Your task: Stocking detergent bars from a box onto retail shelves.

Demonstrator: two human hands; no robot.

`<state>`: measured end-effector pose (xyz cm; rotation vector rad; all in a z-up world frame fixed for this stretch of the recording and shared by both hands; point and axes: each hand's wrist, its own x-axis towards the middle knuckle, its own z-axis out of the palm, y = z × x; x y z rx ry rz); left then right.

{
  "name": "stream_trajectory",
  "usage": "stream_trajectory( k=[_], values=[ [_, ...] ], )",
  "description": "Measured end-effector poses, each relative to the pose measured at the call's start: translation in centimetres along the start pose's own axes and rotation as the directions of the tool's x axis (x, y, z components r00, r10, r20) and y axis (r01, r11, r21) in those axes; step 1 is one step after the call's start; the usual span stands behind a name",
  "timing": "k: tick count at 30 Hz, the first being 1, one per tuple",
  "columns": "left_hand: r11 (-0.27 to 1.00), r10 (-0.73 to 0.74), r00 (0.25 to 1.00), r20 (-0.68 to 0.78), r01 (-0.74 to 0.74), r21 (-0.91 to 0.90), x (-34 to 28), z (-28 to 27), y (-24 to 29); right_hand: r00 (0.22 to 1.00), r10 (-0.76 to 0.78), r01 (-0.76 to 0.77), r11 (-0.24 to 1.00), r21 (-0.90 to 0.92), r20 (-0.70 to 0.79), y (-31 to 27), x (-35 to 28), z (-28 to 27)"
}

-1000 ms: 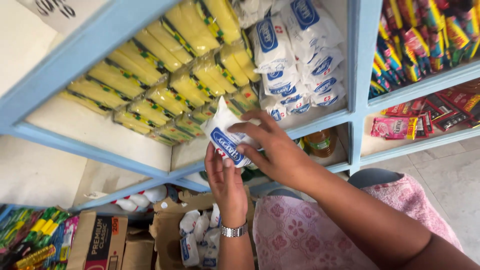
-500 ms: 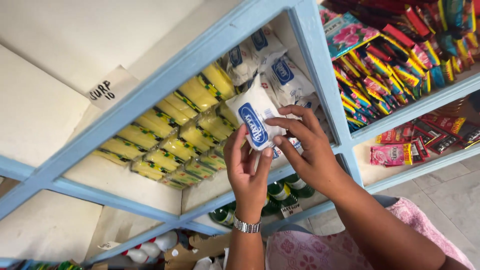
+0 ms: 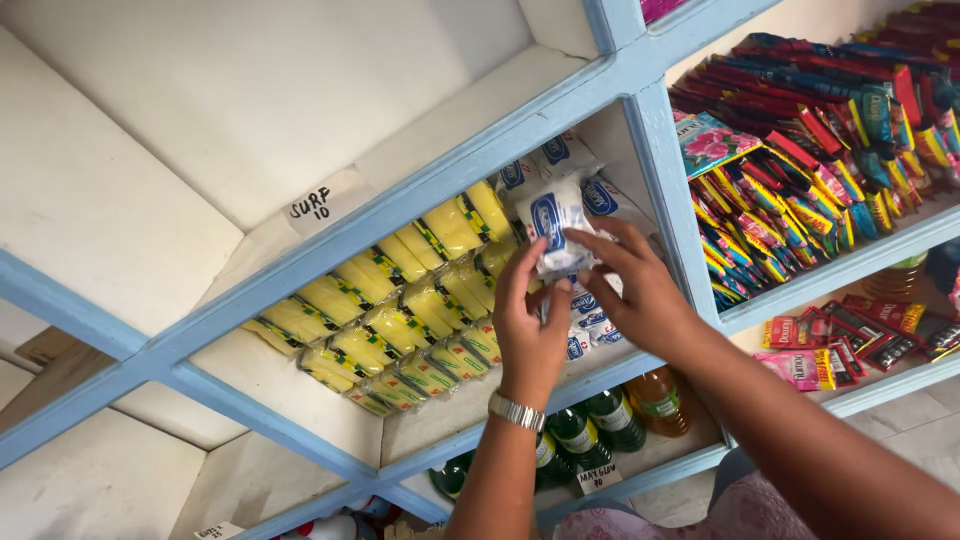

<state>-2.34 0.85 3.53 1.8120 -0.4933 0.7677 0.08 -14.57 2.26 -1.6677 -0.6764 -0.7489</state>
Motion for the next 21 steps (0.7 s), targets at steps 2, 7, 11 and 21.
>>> stream_trajectory(
  k=[2,7,11,21],
  values=[
    [0.998,0.067,0.998,0.012,-0.067,0.019,1.4,0.3,-0.4,0.998,0.065,-0.066,0.996,0.052,0.027,1.3,1.6,0.2],
    [0.941,0.262,0.965,0.015,-0.258,0.217,4.7,1.1,-1.3,1.000,0.013,-0.014,0.993,0.115,0.011,4.8,5.9,1.3],
    [0.849,0.372,0.925,0.077,-0.373,0.375,5.7,1.3,-0.6,0.999,-0.032,0.032,0.999,0.025,0.000,7.2,8.4,2.9],
    [0.646,0.223,0.963,0.151,-0.262,0.717,4.8,2.5,-0.9,0.989,-0.011,0.041,0.978,-0.206,0.148,10.8,13.0,5.3]
  ],
)
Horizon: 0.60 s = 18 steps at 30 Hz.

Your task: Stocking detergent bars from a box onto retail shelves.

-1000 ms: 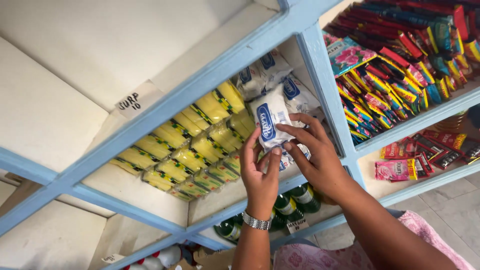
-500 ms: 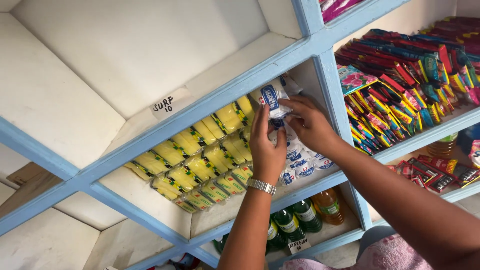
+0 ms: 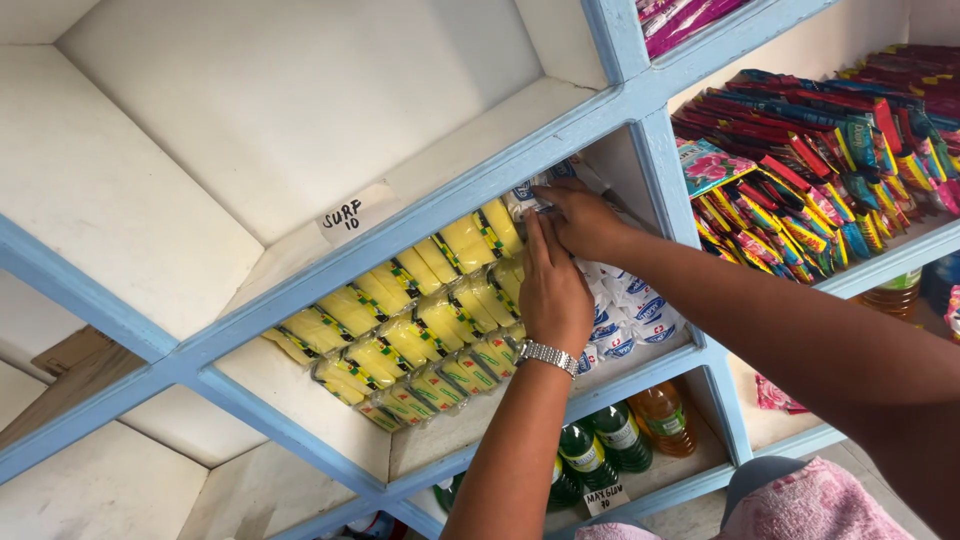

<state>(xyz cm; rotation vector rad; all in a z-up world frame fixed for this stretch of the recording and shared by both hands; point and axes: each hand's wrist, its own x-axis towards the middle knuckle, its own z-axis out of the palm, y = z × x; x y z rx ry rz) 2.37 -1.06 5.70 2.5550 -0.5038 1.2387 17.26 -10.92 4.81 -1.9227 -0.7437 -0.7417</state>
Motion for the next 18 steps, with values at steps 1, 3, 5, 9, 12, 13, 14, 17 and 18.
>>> stream_trajectory(
  k=[1,3,5,9,12,13,14,17,18],
  values=[
    [0.999,-0.009,1.000,0.030,0.010,-0.046,-0.1,0.2,-0.1,0.996,-0.089,0.089,0.991,-0.101,0.006,0.5,0.3,0.2],
    [0.999,-0.018,1.000,0.025,0.019,-0.048,0.2,1.0,-0.8,0.997,-0.063,0.067,0.993,-0.099,0.046,0.5,1.1,0.2],
    [0.998,-0.023,1.000,0.018,0.024,-0.050,0.7,1.6,-1.2,0.996,-0.038,0.046,0.994,-0.100,0.083,0.5,2.1,0.3],
    [0.994,-0.108,0.993,0.044,0.107,0.016,1.6,2.7,-1.1,0.996,-0.079,0.086,0.975,-0.203,0.042,0.0,4.0,0.3],
    [0.984,-0.152,0.987,0.043,0.147,0.102,2.0,3.7,-0.9,0.996,0.054,-0.044,0.988,-0.149,0.066,-0.7,5.2,0.2],
    [0.980,-0.152,0.988,0.034,0.146,0.138,2.1,3.9,-0.9,0.982,0.147,-0.130,0.982,-0.138,0.117,-0.9,5.6,0.1],
    [0.980,-0.152,0.988,0.036,0.145,0.139,2.0,4.2,-1.0,0.982,0.148,-0.132,0.982,-0.137,0.117,-0.6,5.7,0.4],
    [0.967,-0.149,0.988,0.044,0.136,0.215,2.4,5.2,-1.4,0.991,-0.039,0.064,0.977,-0.205,0.125,-0.5,7.0,0.6],
    [0.965,-0.139,0.990,0.032,0.129,0.228,2.2,5.6,-1.8,0.989,0.030,0.003,0.976,-0.217,0.148,-0.9,7.3,0.6]
  ],
)
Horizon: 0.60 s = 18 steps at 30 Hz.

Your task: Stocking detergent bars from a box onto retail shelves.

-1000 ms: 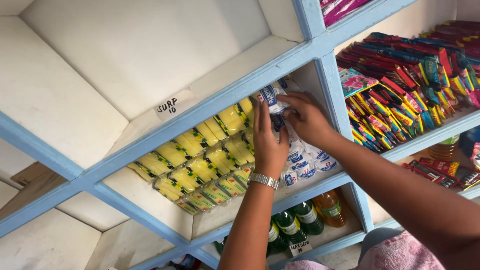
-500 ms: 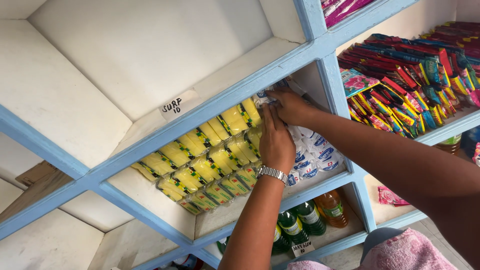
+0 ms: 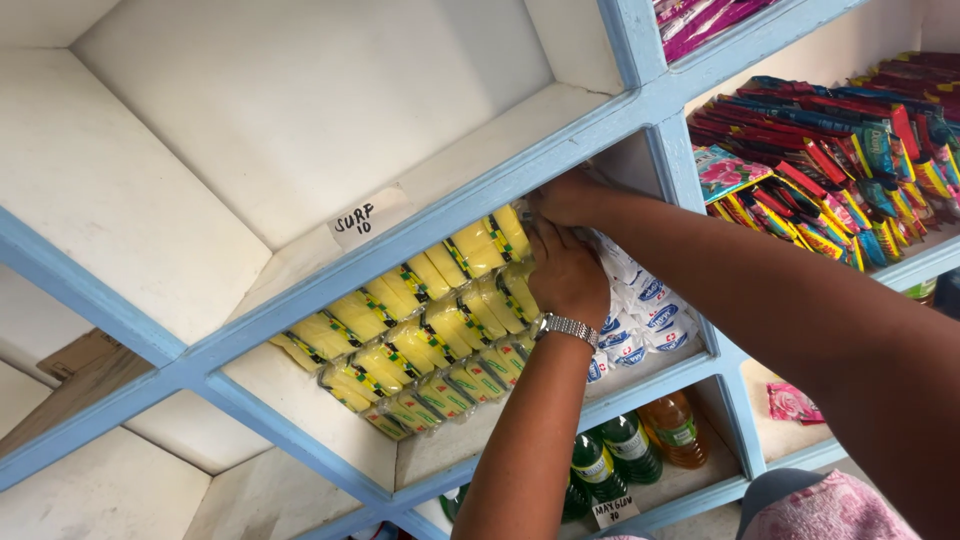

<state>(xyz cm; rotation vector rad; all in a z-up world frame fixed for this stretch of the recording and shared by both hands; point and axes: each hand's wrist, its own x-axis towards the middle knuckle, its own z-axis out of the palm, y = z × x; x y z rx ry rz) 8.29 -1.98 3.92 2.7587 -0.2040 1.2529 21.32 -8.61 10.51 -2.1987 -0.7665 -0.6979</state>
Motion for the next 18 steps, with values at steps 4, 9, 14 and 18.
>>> stream_trajectory(
  k=[4,9,14,18],
  values=[
    [0.999,0.047,0.999,-0.027,-0.047,0.007,-0.8,-0.8,0.2,0.991,0.031,-0.025,0.998,-0.050,0.127,-1.5,0.5,-0.6],
    [0.998,0.027,0.999,0.023,-0.026,-0.053,-1.4,-0.8,-0.2,0.973,0.066,-0.021,0.979,-0.201,0.221,-1.4,1.0,-0.1],
    [0.995,0.066,0.997,-0.038,-0.069,-0.075,-1.7,-1.7,-0.4,0.973,0.089,-0.044,0.977,-0.207,0.214,-0.7,1.5,0.3],
    [0.972,0.100,0.995,-0.027,-0.104,-0.212,-3.1,-4.8,-0.3,0.984,-0.026,0.058,0.982,-0.177,0.176,0.2,2.2,0.4]
  ],
)
